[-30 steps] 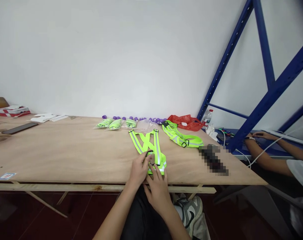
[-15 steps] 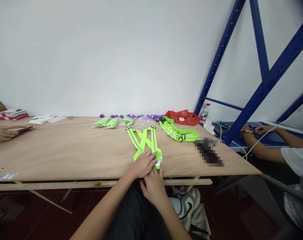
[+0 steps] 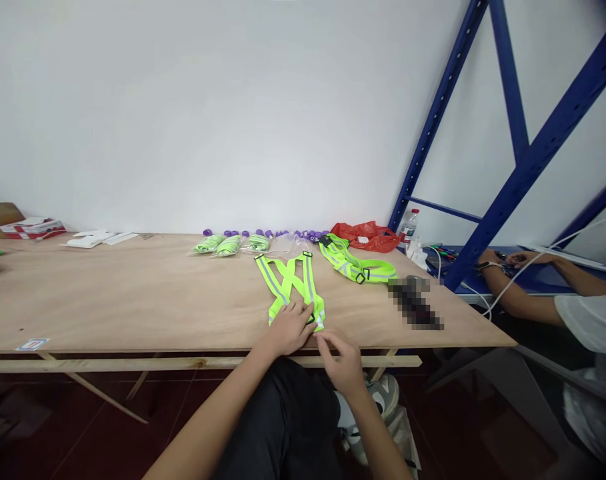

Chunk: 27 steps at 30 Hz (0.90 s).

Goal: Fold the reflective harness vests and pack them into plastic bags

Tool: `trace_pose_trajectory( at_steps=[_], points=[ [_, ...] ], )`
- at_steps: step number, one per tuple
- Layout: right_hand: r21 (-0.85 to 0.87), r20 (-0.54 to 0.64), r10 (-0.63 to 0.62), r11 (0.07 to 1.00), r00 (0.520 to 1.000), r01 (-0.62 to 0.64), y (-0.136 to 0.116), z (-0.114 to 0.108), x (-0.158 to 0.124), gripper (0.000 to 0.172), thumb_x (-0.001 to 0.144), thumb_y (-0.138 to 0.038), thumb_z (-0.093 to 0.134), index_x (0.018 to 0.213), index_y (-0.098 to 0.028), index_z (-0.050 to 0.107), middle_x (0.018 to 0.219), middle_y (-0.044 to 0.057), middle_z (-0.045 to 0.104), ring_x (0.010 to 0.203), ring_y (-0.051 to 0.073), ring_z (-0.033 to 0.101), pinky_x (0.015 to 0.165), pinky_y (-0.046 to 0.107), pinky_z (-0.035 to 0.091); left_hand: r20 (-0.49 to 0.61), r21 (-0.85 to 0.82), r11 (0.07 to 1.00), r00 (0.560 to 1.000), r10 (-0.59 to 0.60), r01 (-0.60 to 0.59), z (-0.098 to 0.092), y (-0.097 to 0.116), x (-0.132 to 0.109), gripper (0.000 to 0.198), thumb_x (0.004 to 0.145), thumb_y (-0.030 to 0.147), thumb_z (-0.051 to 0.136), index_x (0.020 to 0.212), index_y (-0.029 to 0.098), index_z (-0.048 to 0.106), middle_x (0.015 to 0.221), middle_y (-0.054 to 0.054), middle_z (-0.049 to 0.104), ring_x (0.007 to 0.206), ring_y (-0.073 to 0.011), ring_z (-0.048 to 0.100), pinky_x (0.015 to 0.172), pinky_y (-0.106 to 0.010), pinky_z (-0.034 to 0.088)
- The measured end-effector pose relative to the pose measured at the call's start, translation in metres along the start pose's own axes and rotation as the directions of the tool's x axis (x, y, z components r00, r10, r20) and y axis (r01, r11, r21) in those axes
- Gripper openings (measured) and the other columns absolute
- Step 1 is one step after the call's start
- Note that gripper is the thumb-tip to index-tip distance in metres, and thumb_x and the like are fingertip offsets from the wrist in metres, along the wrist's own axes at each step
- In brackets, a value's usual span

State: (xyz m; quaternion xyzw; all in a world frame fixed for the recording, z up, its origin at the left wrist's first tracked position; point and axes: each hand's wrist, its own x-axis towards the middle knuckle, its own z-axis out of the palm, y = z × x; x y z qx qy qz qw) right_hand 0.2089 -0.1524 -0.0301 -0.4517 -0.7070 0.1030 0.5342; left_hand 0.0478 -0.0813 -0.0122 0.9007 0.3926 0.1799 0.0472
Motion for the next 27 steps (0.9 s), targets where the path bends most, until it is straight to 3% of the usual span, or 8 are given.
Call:
trace_pose_trajectory(
  at_steps=[3,8,16,22,27],
  points=[
    [-0.058,-0.061,0.098,0.993,0.993,-0.101,0.014,-0.006,0.011,0.021,0.094,-0.029,0.051,0.089,-0.021,0.070,0.091,0.009,0.072,0.087,0.023,0.068,0.081,0.035,0.055,-0.010,0.009,1.000,1.000,-0.004,0.004,-0.004,0.005,-0.002,0.056,0.104,0.043,0.031,0.149,0.012,0.044,0.131,-0.019,0.056,0.120,-0.0330,0.050,0.100,-0.049,0.041],
    [-0.148,0.047,0.143,0.980,0.989,-0.134,0.025,-0.002,0.019,0.024,0.092,-0.030,0.051,0.095,-0.020,0.072,0.100,0.010,0.073,0.094,0.024,0.070,0.084,0.035,0.055,0.030,-0.057,0.998,1.000,0.003,-0.002,-0.006,0.001,-0.005,0.054,0.104,0.039,0.031,0.150,0.012,0.042,0.127,-0.017,0.058,0.118,-0.0320,0.051,0.099,-0.048,0.042],
    [-0.281,0.139,0.160,0.953,0.977,-0.116,0.025,-0.001,0.017,0.029,0.092,-0.026,0.049,0.109,-0.021,0.072,0.103,0.007,0.074,0.095,0.023,0.070,0.081,0.031,0.052,-0.114,-0.352,0.935,0.993,0.006,-0.046,0.005,-0.013,-0.007,0.061,0.097,0.042,0.055,0.152,0.018,0.040,0.129,-0.016,0.058,0.121,-0.0290,0.053,0.103,-0.043,0.044],
    [-0.355,0.187,0.085,0.935,0.979,-0.014,0.028,0.002,0.018,0.025,0.091,-0.022,0.048,0.086,-0.021,0.072,0.085,0.006,0.067,0.085,0.021,0.064,0.073,0.029,0.049,-0.148,-0.436,0.897,0.989,0.004,-0.069,0.005,-0.013,-0.007,0.060,0.093,0.038,0.065,0.147,0.021,0.046,0.133,-0.014,0.058,0.124,-0.0279,0.053,0.105,-0.041,0.043],
    [-0.262,0.183,0.058,0.965,0.981,-0.008,0.035,0.004,0.020,0.022,0.089,-0.021,0.049,0.076,-0.021,0.067,0.090,0.007,0.063,0.086,0.022,0.062,0.076,0.031,0.051,-0.129,-0.450,0.892,0.991,-0.018,-0.042,0.001,-0.009,-0.005,0.054,0.090,0.034,0.068,0.140,0.022,0.051,0.133,-0.013,0.059,0.123,-0.0277,0.055,0.105,-0.040,0.043]
  ],
)
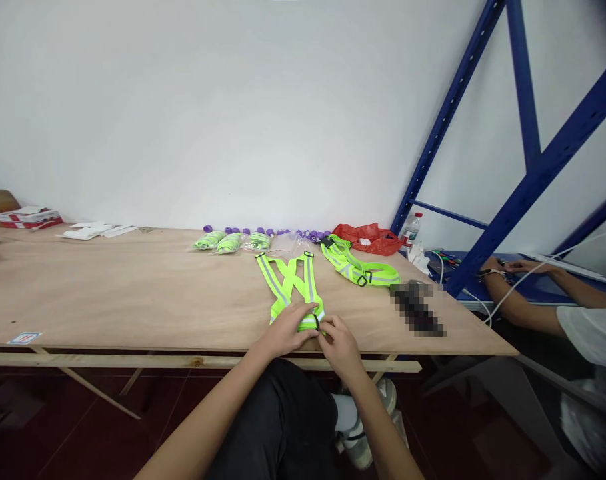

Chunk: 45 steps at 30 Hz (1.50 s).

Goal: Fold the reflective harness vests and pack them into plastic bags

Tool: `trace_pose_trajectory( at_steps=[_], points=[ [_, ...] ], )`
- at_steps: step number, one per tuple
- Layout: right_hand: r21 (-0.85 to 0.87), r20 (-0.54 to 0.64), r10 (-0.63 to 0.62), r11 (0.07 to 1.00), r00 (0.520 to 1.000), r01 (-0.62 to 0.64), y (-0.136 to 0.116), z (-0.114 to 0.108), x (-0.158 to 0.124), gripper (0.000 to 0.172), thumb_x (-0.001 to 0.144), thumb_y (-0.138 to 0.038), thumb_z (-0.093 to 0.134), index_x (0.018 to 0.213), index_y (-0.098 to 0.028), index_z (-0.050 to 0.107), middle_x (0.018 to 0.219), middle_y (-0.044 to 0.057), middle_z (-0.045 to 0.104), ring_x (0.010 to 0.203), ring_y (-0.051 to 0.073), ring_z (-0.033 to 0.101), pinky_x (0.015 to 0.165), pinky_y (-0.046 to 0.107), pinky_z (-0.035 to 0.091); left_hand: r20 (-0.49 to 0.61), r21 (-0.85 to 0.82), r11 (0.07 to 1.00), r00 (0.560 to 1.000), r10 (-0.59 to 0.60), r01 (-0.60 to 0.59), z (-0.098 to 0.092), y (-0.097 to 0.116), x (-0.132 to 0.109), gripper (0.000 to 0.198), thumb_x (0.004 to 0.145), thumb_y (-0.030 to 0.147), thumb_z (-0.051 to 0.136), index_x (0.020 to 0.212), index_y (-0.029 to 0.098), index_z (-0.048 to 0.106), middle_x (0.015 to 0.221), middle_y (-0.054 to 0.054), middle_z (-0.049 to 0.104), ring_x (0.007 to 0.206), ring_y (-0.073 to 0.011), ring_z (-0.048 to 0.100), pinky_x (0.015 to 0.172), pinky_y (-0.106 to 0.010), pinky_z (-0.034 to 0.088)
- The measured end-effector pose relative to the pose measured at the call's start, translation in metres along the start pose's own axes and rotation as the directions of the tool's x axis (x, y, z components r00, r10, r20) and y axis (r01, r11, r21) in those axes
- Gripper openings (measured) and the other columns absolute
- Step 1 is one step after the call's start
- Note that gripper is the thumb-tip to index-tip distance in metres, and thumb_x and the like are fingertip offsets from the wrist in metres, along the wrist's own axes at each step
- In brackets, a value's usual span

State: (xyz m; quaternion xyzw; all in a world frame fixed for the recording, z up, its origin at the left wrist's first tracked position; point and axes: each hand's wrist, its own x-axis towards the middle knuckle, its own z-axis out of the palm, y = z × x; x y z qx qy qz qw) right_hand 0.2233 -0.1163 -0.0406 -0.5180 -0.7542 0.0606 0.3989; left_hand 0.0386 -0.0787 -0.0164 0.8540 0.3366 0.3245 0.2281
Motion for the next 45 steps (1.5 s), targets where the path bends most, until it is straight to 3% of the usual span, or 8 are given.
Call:
trace_pose_trajectory(
  at_steps=[6,10,14,23,26,31,39,45],
  points=[
    [0.121,0.078,0.044,0.991,0.996,-0.054,0.002,-0.007,0.006,0.019,0.086,-0.025,0.052,0.076,-0.020,0.068,0.092,0.008,0.064,0.088,0.023,0.063,0.079,0.034,0.054,0.003,0.017,1.000,1.000,0.008,-0.008,0.003,0.004,0.006,0.049,0.090,0.035,0.069,0.134,0.022,0.054,0.128,-0.011,0.062,0.119,-0.0260,0.058,0.100,-0.037,0.046],
    [0.201,0.134,0.068,0.975,0.989,-0.094,0.004,-0.015,0.008,0.018,0.086,-0.029,0.053,0.079,-0.021,0.067,0.093,0.008,0.066,0.090,0.023,0.065,0.082,0.035,0.053,0.005,0.127,0.992,1.000,0.004,-0.005,0.004,0.001,0.007,0.028,0.090,0.039,0.070,0.109,0.019,0.066,0.107,-0.008,0.068,0.104,-0.0251,0.062,0.088,-0.034,0.048],
    [0.259,0.106,0.144,0.951,0.984,-0.167,0.003,-0.017,0.005,0.020,0.084,-0.028,0.054,0.098,-0.021,0.067,0.094,0.006,0.071,0.088,0.021,0.068,0.081,0.035,0.056,0.046,0.169,0.983,0.997,0.059,-0.066,0.003,-0.001,0.006,0.022,0.091,0.040,0.068,0.100,0.019,0.070,0.103,-0.008,0.071,0.105,-0.0245,0.062,0.091,-0.034,0.046],
    [0.123,0.054,-0.026,0.992,0.998,0.019,0.008,-0.011,-0.003,0.030,0.089,-0.020,0.047,0.108,-0.021,0.071,0.115,0.010,0.073,0.112,0.024,0.066,0.099,0.042,0.052,0.036,0.302,0.952,0.999,0.035,-0.044,0.001,0.010,-0.007,0.025,0.097,0.040,0.059,0.114,0.028,0.072,0.128,-0.006,0.066,0.122,-0.0266,0.053,0.111,-0.050,0.032],
    [0.083,0.037,-0.046,0.996,0.998,0.043,0.013,-0.009,-0.005,0.030,0.090,-0.020,0.047,0.107,-0.020,0.072,0.117,0.011,0.071,0.112,0.025,0.065,0.099,0.044,0.052,-0.001,0.385,0.923,1.000,-0.015,0.014,0.001,0.014,-0.018,0.029,0.099,0.038,0.054,0.125,0.037,0.068,0.146,-0.006,0.052,0.139,-0.0353,0.038,0.115,-0.064,0.019],
    [0.011,0.049,-0.049,0.999,0.998,0.049,0.013,-0.010,0.000,0.032,0.085,-0.013,0.044,0.102,-0.019,0.070,0.135,0.014,0.062,0.129,0.027,0.055,0.105,0.047,0.047,0.021,0.398,0.911,0.992,-0.124,0.106,0.002,0.015,-0.028,0.041,0.096,0.038,0.058,0.137,0.044,0.059,0.155,-0.008,0.038,0.145,-0.0468,0.025,0.111,-0.071,0.021],
    [0.054,0.117,-0.025,0.998,0.993,0.018,0.001,-0.012,0.008,0.028,0.081,-0.010,0.040,0.094,-0.021,0.062,0.123,0.010,0.068,0.113,0.024,0.064,0.093,0.038,0.052,0.113,0.360,0.933,0.990,-0.078,0.033,-0.010,0.019,-0.028,0.052,0.097,0.038,0.057,0.147,0.044,0.045,0.153,-0.010,0.041,0.143,-0.0421,0.030,0.112,-0.072,0.019],
    [0.037,0.127,-0.048,0.998,0.991,0.043,0.005,-0.009,0.005,0.024,0.083,-0.009,0.039,0.090,-0.022,0.057,0.114,0.010,0.069,0.107,0.024,0.064,0.090,0.038,0.052,0.058,0.448,0.872,0.967,-0.248,0.197,0.000,0.033,-0.036,0.054,0.096,0.040,0.057,0.148,0.045,0.043,0.159,-0.009,0.029,0.146,-0.0500,0.017,0.109,-0.075,0.021]
  ],
)
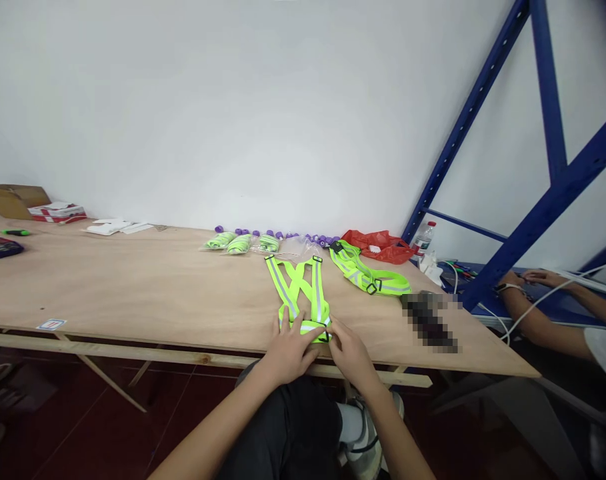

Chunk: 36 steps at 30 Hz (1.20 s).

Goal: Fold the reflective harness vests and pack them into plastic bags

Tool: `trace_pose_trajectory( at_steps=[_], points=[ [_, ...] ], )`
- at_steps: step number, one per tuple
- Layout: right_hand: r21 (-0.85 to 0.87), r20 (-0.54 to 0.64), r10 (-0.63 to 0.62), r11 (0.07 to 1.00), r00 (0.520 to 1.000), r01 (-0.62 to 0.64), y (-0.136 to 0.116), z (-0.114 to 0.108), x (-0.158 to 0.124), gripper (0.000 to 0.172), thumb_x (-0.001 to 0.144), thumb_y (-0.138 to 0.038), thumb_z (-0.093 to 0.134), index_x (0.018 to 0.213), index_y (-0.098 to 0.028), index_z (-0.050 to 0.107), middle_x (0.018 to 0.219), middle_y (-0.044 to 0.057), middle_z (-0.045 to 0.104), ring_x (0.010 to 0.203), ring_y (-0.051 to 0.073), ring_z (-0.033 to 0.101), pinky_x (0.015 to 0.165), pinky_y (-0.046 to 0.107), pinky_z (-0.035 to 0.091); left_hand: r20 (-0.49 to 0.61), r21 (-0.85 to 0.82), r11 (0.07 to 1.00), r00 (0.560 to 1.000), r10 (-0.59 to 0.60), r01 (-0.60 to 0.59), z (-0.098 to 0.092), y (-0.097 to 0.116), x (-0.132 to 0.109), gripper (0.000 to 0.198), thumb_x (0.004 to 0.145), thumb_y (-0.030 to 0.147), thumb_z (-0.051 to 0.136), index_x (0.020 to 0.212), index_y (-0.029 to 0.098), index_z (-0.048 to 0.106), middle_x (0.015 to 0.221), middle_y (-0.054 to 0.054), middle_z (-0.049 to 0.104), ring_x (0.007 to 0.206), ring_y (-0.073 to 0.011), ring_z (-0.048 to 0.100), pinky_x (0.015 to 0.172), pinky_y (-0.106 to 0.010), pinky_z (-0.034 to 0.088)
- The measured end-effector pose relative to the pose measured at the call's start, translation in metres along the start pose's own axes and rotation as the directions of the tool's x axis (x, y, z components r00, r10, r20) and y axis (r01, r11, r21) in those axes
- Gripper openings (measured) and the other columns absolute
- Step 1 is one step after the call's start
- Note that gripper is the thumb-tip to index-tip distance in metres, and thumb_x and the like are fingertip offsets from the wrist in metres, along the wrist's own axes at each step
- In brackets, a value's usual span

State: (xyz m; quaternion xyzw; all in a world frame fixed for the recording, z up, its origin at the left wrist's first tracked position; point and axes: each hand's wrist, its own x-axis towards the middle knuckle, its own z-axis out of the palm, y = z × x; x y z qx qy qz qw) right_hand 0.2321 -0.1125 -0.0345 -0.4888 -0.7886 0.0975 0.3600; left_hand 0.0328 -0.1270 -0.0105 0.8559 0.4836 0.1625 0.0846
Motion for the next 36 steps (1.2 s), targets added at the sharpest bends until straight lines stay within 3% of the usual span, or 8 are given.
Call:
trace_pose_trajectory(
  at_steps=[3,12,15,22,26,30,33,36],
  points=[
    [-0.024,0.003,-0.036,0.999,0.999,0.036,-0.005,0.000,-0.003,0.024,0.083,-0.007,0.038,0.089,-0.023,0.056,0.115,0.010,0.069,0.111,0.025,0.063,0.092,0.039,0.051,-0.019,0.032,0.999,0.999,0.027,-0.027,0.001,0.001,-0.008,0.063,0.092,0.037,0.062,0.151,0.044,0.038,0.157,-0.009,0.033,0.145,-0.0478,0.023,0.111,-0.072,0.022],
    [-0.109,0.008,-0.052,0.993,0.999,0.053,-0.022,-0.001,-0.018,0.020,0.086,-0.009,0.039,0.085,-0.023,0.053,0.103,0.009,0.069,0.098,0.025,0.066,0.081,0.037,0.053,-0.010,0.023,0.972,0.972,0.234,-0.233,-0.005,-0.020,-0.019,0.067,0.092,0.026,0.058,0.153,0.041,0.033,0.158,-0.005,0.036,0.145,-0.0379,0.030,0.115,-0.063,0.028],
    [-0.121,0.001,-0.055,0.991,0.999,0.054,-0.022,0.001,-0.021,0.020,0.090,-0.011,0.039,0.089,-0.023,0.055,0.108,0.011,0.070,0.100,0.025,0.067,0.083,0.039,0.055,-0.043,0.038,0.976,0.976,0.215,-0.214,0.000,-0.021,-0.019,0.067,0.094,0.026,0.055,0.155,0.035,0.030,0.155,-0.007,0.041,0.144,-0.0372,0.032,0.115,-0.063,0.029],
    [-0.185,-0.033,-0.132,0.975,0.991,0.124,-0.019,0.002,-0.027,0.022,0.095,-0.013,0.040,0.090,-0.022,0.060,0.140,0.015,0.058,0.125,0.028,0.060,0.095,0.043,0.055,-0.040,0.082,0.982,0.984,0.172,-0.169,0.005,-0.020,-0.020,0.053,0.095,0.020,0.053,0.146,0.022,0.041,0.150,-0.010,0.048,0.141,-0.0365,0.038,0.113,-0.059,0.035],
    [-0.206,-0.010,-0.216,0.956,0.976,0.209,-0.019,0.003,-0.033,0.026,0.094,-0.015,0.044,0.114,-0.020,0.058,0.130,0.015,0.065,0.124,0.028,0.061,0.099,0.047,0.055,-0.078,0.069,0.985,0.983,0.166,-0.160,0.006,-0.023,-0.027,0.052,0.093,0.014,0.054,0.144,0.024,0.046,0.153,-0.010,0.044,0.143,-0.0351,0.037,0.114,-0.057,0.036],
    [-0.256,-0.026,-0.266,0.934,0.964,0.251,-0.015,0.011,-0.036,0.047,0.091,-0.022,0.056,0.137,-0.017,0.045,0.128,0.017,0.065,0.120,0.031,0.063,0.096,0.049,0.057,-0.156,0.042,0.992,0.980,0.127,-0.121,0.010,-0.026,-0.035,0.057,0.093,0.010,0.053,0.145,0.030,0.047,0.164,-0.012,0.022,0.150,-0.0403,0.019,0.112,-0.058,0.039],
    [-0.324,-0.087,-0.314,0.907,0.946,0.271,-0.010,0.019,-0.036,0.042,0.093,-0.020,0.053,0.135,-0.017,0.046,0.120,0.017,0.069,0.113,0.031,0.067,0.090,0.047,0.060,-0.163,0.038,0.994,0.981,0.105,-0.100,0.013,-0.026,-0.038,0.060,0.093,0.009,0.052,0.147,0.034,0.046,0.163,-0.012,0.023,0.150,-0.0412,0.020,0.109,-0.057,0.042],
    [-0.373,-0.119,-0.355,0.882,0.927,0.290,-0.006,0.024,-0.035,0.025,0.095,-0.020,0.052,0.120,-0.019,0.054,0.117,0.016,0.071,0.107,0.030,0.070,0.087,0.045,0.060,-0.152,0.060,0.993,0.983,0.106,-0.098,0.015,-0.026,-0.039,0.061,0.093,0.010,0.053,0.149,0.034,0.045,0.161,-0.012,0.030,0.149,-0.0377,0.026,0.112,-0.055,0.040]
  ],
)
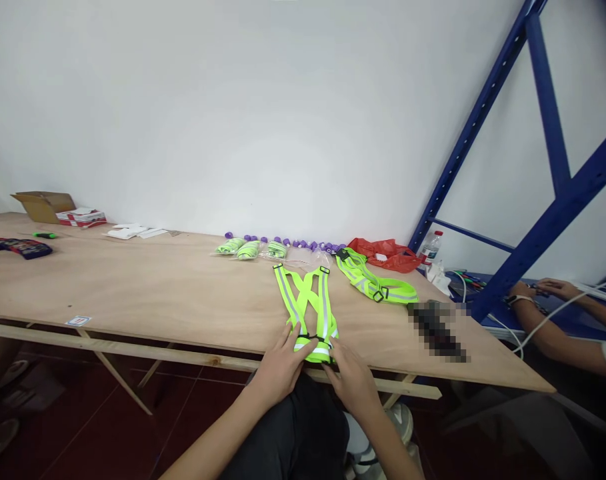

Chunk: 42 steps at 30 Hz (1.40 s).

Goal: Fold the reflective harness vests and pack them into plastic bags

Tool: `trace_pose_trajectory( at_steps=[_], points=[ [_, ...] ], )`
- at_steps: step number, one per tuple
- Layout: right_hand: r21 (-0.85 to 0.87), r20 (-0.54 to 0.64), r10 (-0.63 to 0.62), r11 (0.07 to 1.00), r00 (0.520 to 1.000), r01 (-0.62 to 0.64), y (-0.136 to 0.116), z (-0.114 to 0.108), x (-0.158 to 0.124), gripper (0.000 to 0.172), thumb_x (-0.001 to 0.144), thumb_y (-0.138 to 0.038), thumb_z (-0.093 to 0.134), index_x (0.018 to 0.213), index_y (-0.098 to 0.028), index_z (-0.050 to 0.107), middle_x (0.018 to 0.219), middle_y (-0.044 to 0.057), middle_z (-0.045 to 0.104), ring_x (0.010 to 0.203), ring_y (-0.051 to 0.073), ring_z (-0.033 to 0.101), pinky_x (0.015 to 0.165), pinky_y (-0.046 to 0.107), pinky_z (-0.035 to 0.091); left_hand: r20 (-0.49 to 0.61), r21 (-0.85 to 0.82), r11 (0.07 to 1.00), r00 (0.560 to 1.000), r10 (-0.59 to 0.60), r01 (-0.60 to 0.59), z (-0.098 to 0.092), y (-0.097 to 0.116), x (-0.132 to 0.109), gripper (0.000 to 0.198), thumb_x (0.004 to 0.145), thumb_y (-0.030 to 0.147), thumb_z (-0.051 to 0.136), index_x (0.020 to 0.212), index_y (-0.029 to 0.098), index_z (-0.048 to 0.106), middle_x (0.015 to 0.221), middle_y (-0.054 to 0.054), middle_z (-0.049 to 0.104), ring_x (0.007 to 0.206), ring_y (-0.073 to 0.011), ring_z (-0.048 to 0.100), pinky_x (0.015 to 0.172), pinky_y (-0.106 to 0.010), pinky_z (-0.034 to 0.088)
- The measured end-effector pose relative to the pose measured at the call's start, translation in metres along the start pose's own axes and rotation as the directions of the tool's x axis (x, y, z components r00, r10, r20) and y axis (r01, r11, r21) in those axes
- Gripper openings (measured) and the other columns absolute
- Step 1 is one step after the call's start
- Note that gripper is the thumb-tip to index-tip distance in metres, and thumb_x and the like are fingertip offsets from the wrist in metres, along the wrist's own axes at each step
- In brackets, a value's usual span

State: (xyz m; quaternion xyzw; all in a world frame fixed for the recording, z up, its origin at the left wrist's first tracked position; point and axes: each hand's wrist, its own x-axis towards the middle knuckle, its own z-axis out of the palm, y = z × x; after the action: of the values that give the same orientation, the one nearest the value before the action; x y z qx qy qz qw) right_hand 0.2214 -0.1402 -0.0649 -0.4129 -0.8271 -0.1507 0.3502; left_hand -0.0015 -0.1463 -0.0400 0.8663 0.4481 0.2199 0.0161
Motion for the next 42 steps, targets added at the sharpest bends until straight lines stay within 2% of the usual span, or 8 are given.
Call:
trace_pose_trajectory(
  at_steps=[3,6,10,16,26,31,39,42],
  points=[
    [-0.007,-0.004,-0.013,1.000,1.000,0.013,0.001,-0.001,0.000,0.019,0.096,-0.022,0.051,0.114,-0.019,0.057,0.116,0.015,0.072,0.106,0.029,0.070,0.087,0.044,0.060,0.032,0.039,0.999,0.999,0.008,-0.009,0.000,0.000,0.001,0.061,0.093,0.010,0.054,0.150,0.032,0.044,0.159,-0.015,0.034,0.147,-0.0370,0.031,0.115,-0.056,0.036],
    [0.026,0.026,0.021,0.999,0.999,-0.022,-0.001,-0.007,0.003,0.030,0.098,-0.028,0.052,0.126,-0.018,0.056,0.115,0.014,0.073,0.107,0.028,0.070,0.088,0.042,0.060,0.050,0.069,0.998,0.999,0.000,-0.003,-0.001,0.001,0.004,0.059,0.094,0.013,0.054,0.149,0.031,0.045,0.156,-0.016,0.038,0.145,-0.0371,0.036,0.114,-0.056,0.038],
    [0.070,0.127,0.051,0.996,0.991,-0.060,-0.003,-0.018,0.011,0.042,0.100,-0.033,0.051,0.140,-0.023,0.054,0.131,0.013,0.067,0.115,0.027,0.067,0.091,0.042,0.059,0.009,0.085,0.996,1.000,0.006,-0.007,-0.002,0.003,0.006,0.057,0.095,0.027,0.059,0.149,0.032,0.044,0.153,-0.015,0.044,0.140,-0.0369,0.042,0.111,-0.056,0.041],
    [0.167,0.143,0.058,0.983,0.988,-0.082,0.003,-0.025,0.018,0.036,0.101,-0.027,0.045,0.128,-0.029,0.068,0.137,0.009,0.064,0.119,0.024,0.064,0.096,0.041,0.057,-0.055,0.081,0.997,0.998,0.007,-0.003,-0.001,0.005,0.007,0.045,0.100,0.040,0.050,0.144,0.030,0.052,0.146,-0.014,0.051,0.134,-0.0342,0.049,0.109,-0.054,0.044],
    [0.216,0.080,0.012,0.976,0.997,-0.029,0.013,-0.017,0.010,0.032,0.100,-0.024,0.048,0.122,-0.025,0.072,0.127,0.011,0.069,0.113,0.024,0.067,0.094,0.042,0.058,-0.015,0.103,0.995,1.000,0.003,-0.001,-0.002,0.002,0.007,0.050,0.101,0.039,0.049,0.149,0.029,0.045,0.146,-0.014,0.051,0.135,-0.0342,0.048,0.108,-0.052,0.045],
    [0.268,0.113,0.121,0.952,0.986,-0.148,0.010,-0.015,0.007,0.033,0.100,-0.025,0.048,0.122,-0.025,0.072,0.138,0.012,0.062,0.122,0.025,0.064,0.097,0.039,0.058,-0.012,0.088,0.996,1.000,-0.010,0.011,-0.003,0.004,0.008,0.048,0.101,0.037,0.049,0.148,0.028,0.047,0.146,-0.014,0.051,0.136,-0.0344,0.047,0.109,-0.052,0.044],
    [0.336,0.228,0.233,0.893,0.946,-0.300,0.000,-0.024,0.019,0.027,0.096,-0.032,0.053,0.115,-0.024,0.071,0.126,0.010,0.069,0.119,0.026,0.065,0.100,0.044,0.054,-0.050,0.031,0.999,0.998,-0.038,0.039,0.005,0.003,0.006,0.048,0.102,0.037,0.045,0.150,0.031,0.044,0.153,-0.013,0.044,0.145,-0.0356,0.034,0.111,-0.054,0.042],
    [0.358,0.266,0.229,0.878,0.936,-0.317,0.000,-0.027,0.023,0.025,0.091,-0.030,0.059,0.113,-0.024,0.069,0.127,0.010,0.068,0.118,0.026,0.065,0.098,0.042,0.054,-0.052,0.011,1.000,0.998,-0.025,0.026,0.004,0.002,0.006,0.049,0.102,0.038,0.044,0.151,0.032,0.042,0.154,-0.011,0.042,0.144,-0.0337,0.036,0.110,-0.053,0.043]
  ],
)
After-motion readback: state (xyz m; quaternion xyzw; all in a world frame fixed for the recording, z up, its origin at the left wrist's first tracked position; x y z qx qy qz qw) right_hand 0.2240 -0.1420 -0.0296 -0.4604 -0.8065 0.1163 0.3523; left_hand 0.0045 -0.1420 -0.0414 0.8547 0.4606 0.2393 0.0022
